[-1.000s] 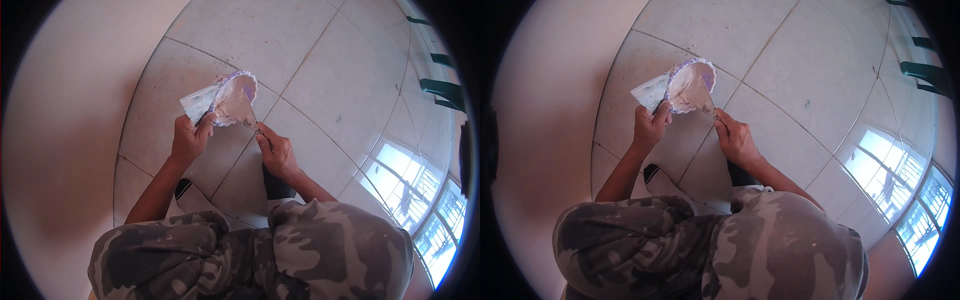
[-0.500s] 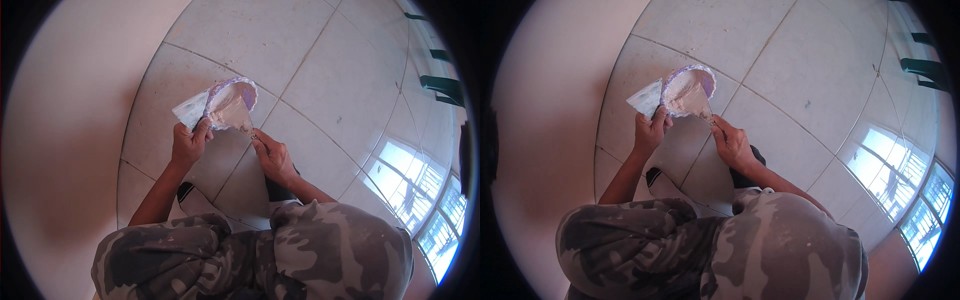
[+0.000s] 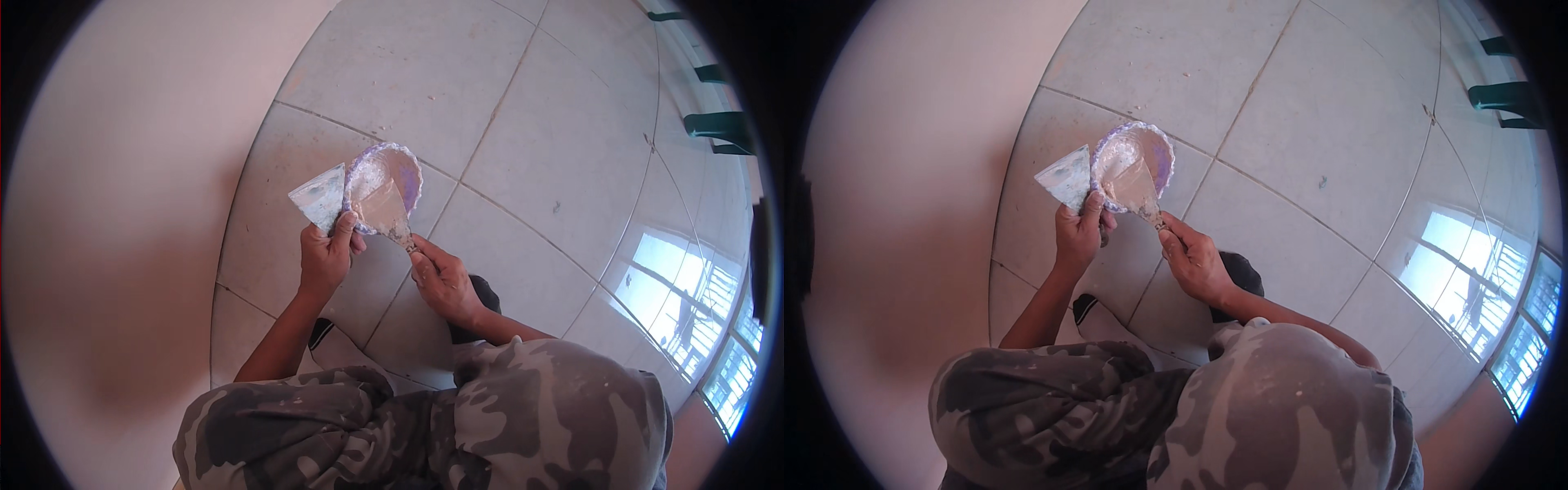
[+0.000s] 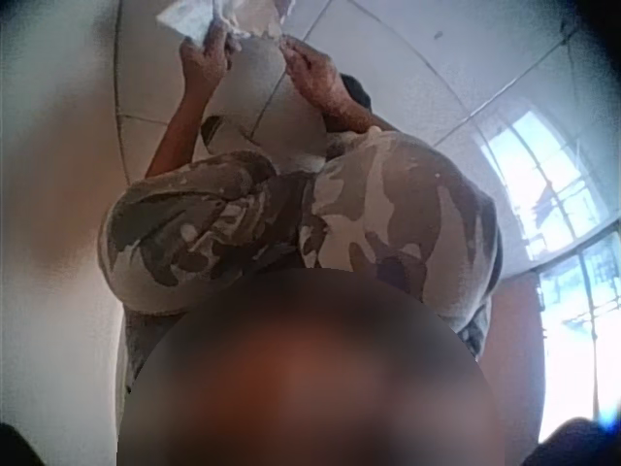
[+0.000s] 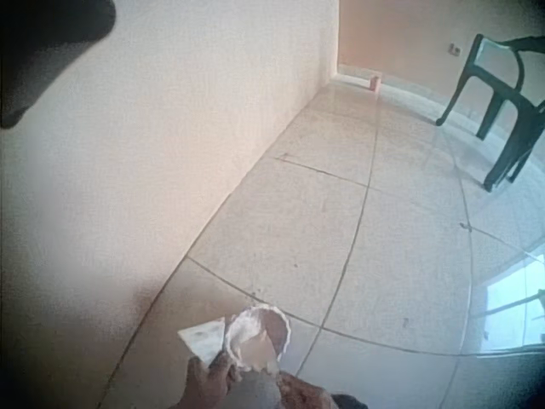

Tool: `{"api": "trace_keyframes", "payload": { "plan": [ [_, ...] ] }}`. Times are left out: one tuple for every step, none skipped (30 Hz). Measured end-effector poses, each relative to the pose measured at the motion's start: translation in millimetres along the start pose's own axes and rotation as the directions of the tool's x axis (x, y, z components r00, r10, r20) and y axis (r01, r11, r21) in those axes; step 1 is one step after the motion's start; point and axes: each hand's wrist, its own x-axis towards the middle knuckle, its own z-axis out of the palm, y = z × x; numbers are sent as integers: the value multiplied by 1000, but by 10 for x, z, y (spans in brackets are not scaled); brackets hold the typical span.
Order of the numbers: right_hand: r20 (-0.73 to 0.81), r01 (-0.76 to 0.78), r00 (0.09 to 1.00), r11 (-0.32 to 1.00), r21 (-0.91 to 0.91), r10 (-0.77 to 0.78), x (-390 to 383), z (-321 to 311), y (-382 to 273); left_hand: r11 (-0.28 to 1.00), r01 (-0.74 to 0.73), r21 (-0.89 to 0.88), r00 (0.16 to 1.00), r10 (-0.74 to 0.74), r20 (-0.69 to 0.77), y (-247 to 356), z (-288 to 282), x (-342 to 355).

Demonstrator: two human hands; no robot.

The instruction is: The person applies plaster or putty to the base of a wall using putty knives and a spatula.

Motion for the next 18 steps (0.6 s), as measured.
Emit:
{"api": "trace_keyframes", "payload": {
  "plan": [
    [19, -20, 1000, 996, 81, 19, -8, 1, -47, 1000, 18, -12, 1000, -18, 12, -6, -5, -2],
    [23, -16, 1000, 997, 81, 14, -15, -4, -92, 999, 36, -24, 999, -36, 25, -9, -8, 3],
    [60, -103, 994, 976, 193, 93, -21, -13, -140, 999, 32, -22, 999, -31, 21, -5, -8, 16],
    [105, -192, 980, 935, 297, 167, -32, -24, -177, 999, 37, -36, 999, -36, 21, -5, -7, 22],
    [108, -189, 981, 936, 296, 163, -41, -46, -214, 998, 42, -49, 999, -41, 21, -5, -6, 30],
    [145, -248, 967, 902, 352, 209, -49, -77, -251, 998, 37, -48, 999, -37, 18, -8, -2, 41],
    [186, -308, 950, 862, 403, 252, -48, -99, -275, 996, 56, -63, 998, -56, -3, -11, -5, 55],
    [190, -304, 950, 865, 399, 247, -47, -110, -288, 994, 73, -79, 997, -75, -23, -14, -10, 70],
    [179, -301, 952, 850, 431, 247, -49, -119, -304, 995, 66, -80, 997, -68, -29, -17, -32, 83],
    [165, -296, 955, 836, 462, 247, -45, -135, -313, 991, 99, -91, 994, -102, -30, -36, -66, 94],
    [167, -290, 957, 841, 456, 239, -36, -159, -333, 986, 131, -104, 990, -135, -31, -57, -106, 104],
    [137, -260, 965, 861, 437, 222, -28, -185, -364, 987, 121, -108, 992, -125, -36, -97, -158, 112],
    [114, -232, 973, 881, 413, 202, -4, -213, -389, 975, 166, -149, 985, -170, -14, -159, -223, 114],
    [122, -227, 973, 888, 400, 194, 7, -238, -439, 959, 210, -193, 977, -212, 10, -188, -280, 114],
    [85, -206, 979, 912, 354, 188, 16, -257, -492, 960, 195, -203, 980, -200, -3, -196, -342, 109],
    [47, -181, 983, 934, 307, 175, 44, -273, -535, 949, 257, -185, 966, -252, 52, -203, -412, 112],
    [57, -172, 985, 941, 292, 162, 86, -289, -568, 934, 317, -164, 947, -302, 106, -207, -471, 112],
    [6, -101, 995, 972, 214, 102, 133, -302, -594, 937, 300, -176, 953, -288, 91, -213, -516, 106]
  ]
}}
